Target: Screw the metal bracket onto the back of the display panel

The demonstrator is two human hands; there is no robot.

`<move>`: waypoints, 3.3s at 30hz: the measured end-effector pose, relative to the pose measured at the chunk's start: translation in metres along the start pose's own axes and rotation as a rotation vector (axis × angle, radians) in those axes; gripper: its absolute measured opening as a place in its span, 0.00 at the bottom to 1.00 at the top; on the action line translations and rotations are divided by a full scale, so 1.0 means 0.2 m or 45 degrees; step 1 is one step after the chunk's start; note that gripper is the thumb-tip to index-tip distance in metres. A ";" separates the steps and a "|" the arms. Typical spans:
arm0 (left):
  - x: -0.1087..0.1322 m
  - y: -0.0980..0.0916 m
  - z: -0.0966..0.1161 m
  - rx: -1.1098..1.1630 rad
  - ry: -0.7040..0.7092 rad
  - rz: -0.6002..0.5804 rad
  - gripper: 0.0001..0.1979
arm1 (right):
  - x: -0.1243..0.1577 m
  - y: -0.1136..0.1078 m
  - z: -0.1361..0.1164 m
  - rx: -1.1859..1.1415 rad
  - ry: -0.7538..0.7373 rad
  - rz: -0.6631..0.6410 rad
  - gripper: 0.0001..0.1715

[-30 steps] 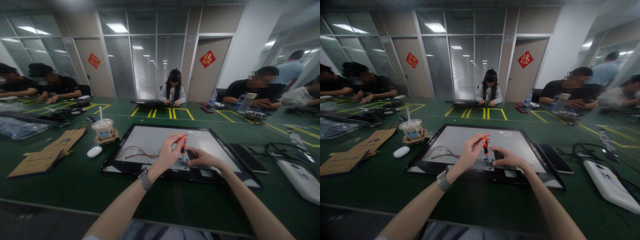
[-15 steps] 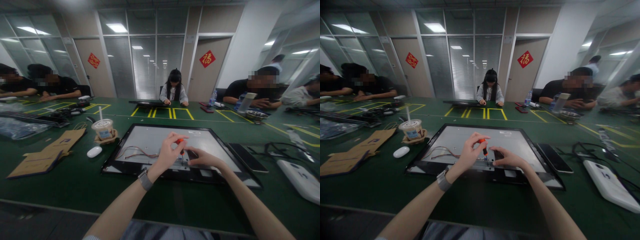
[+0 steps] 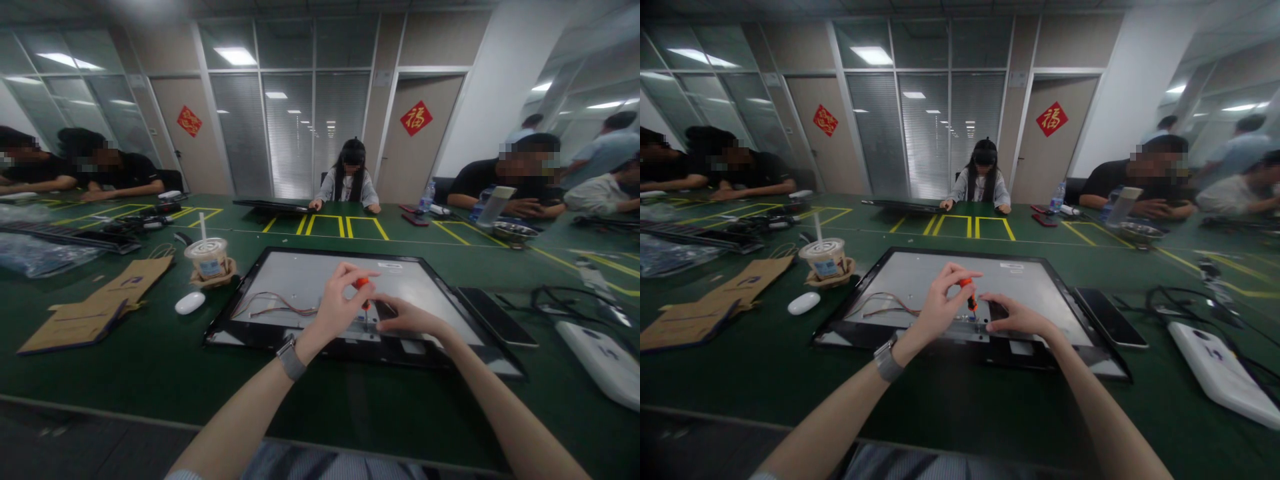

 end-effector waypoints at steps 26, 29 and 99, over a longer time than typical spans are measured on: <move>0.00 0.00 -0.02 0.115 -0.025 0.013 0.15 | 0.00 0.00 0.01 -0.010 -0.006 0.011 0.47; 0.00 -0.01 -0.03 0.117 -0.096 0.030 0.11 | 0.00 0.00 0.01 -0.008 0.003 0.005 0.47; -0.02 0.00 -0.06 0.265 -0.140 -0.006 0.10 | 0.00 0.00 0.02 -0.018 0.004 0.008 0.47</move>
Point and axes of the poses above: each hand's wrist, its own x-axis away from the middle knuckle, its own y-axis out of the palm, z = x × y, the point moved 8 cm from there along -x, towards the middle knuckle, and after that the axes turned 7 degrees about -z, right-handed, at the moved point
